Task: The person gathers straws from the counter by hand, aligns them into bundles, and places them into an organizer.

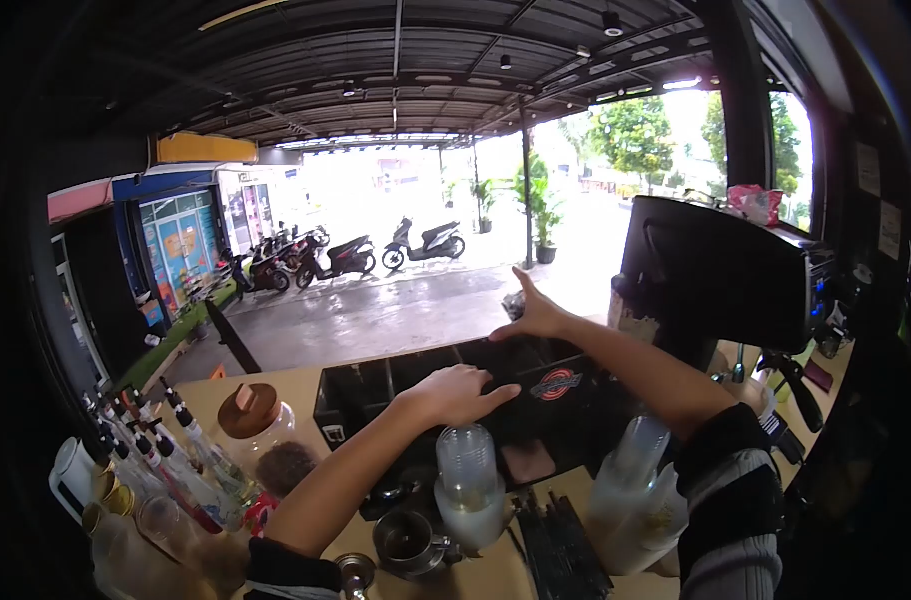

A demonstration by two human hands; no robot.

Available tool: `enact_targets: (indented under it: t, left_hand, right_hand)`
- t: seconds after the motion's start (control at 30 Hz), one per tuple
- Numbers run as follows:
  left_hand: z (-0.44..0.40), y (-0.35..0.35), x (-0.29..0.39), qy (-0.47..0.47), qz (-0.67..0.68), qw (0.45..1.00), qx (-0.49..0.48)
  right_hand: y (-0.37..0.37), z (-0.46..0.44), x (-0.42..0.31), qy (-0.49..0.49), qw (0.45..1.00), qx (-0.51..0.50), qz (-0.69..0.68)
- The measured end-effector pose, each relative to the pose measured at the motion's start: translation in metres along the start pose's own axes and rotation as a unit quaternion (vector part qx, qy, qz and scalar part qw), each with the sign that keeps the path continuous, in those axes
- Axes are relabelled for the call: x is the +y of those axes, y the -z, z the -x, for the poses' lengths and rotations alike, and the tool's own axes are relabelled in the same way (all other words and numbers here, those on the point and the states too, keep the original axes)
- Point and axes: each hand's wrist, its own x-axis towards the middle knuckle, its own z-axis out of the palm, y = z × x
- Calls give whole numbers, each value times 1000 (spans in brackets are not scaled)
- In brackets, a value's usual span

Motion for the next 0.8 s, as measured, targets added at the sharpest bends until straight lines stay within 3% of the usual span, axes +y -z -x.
enact_targets:
  t: [0.07,0.1,0.3,0.37,0.43,0.5,0.57,0.73,0.8]
  left_hand:
    - [-2,-1,1,8,-1,1000,-20]
    - [-1,-4,0,11,2,1000,-24]
    - [-5,-13,-3,-4,15,999,51]
    - [-10,-5,-3,-1,29,999,30]
    - [-10,1,-1,20,94,995,19]
    - [-12,-2,-4,15,90,994,60]
    - [-9,1,1,23,42,991,127]
    - [9,13,31,42,-51,980,185]
    - [15,11,39,21,-88,947,308]
  right_hand:
    - [-7,-7,6,13,999,37,9]
    - [-10,-11,10,17,998,30,-45]
    - [1,-2,6,-38,997,-57,-33]
    - [5,4,0,11,998,-1,61]
    - [14,14,-9,-13,998,-21,53]
    - [17,21,-11,-36,998,-43,42]
    - [20,27,-9,10,999,-38,19]
    - [46,54,-28,1,998,-31,62]
    - [54,67,-34,15,996,-22,80]
